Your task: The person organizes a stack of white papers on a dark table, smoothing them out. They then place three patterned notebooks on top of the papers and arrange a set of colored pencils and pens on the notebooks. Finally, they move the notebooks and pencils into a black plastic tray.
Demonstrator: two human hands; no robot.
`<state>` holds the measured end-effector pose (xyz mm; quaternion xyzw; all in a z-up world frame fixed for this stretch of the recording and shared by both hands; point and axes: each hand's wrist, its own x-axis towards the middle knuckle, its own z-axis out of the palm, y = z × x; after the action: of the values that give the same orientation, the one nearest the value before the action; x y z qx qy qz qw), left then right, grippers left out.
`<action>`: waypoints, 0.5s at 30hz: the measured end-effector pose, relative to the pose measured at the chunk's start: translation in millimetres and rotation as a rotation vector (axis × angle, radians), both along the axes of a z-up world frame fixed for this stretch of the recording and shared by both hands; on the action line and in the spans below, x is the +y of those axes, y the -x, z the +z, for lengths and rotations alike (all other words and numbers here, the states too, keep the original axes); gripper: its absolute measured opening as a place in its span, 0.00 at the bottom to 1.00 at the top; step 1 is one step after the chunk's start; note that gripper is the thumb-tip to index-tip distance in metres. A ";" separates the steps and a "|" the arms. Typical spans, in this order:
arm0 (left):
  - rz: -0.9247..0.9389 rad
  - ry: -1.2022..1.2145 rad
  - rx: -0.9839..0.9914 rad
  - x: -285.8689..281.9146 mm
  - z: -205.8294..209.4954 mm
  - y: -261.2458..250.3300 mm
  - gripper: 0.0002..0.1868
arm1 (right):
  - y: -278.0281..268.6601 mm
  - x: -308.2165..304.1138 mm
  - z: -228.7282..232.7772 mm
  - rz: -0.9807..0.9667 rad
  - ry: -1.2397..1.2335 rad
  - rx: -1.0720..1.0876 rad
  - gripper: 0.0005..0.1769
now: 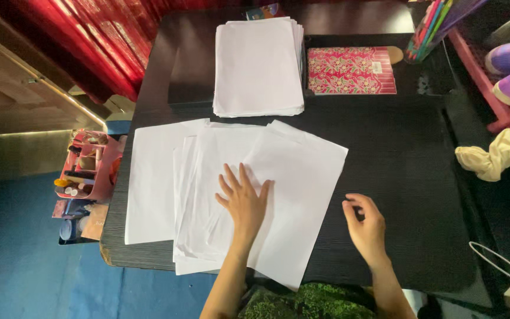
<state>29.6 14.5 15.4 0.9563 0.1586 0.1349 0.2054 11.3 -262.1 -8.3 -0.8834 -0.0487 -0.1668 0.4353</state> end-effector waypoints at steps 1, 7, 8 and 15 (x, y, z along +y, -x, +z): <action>0.007 0.031 0.044 9.7 0.5 -3.2 0.47 | 6.6 5.0 2.2 0.011 0.078 -0.060 0.14; -0.012 0.190 0.176 33.5 -22.5 -9.7 0.33 | 19.1 19.4 9.0 -0.008 0.026 0.303 0.21; -0.038 0.234 0.149 36.3 -26.1 -9.4 0.26 | 17.3 19.7 8.7 -0.001 0.007 0.331 0.24; -0.126 0.973 0.136 41.0 33.9 14.4 0.14 | 3.9 16.3 10.8 0.030 -0.335 0.348 0.48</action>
<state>15.2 55.5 49.3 0.7639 0.1583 -0.0302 0.6249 7.3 -245.7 2.5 -0.8134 0.0421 -0.0113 0.5801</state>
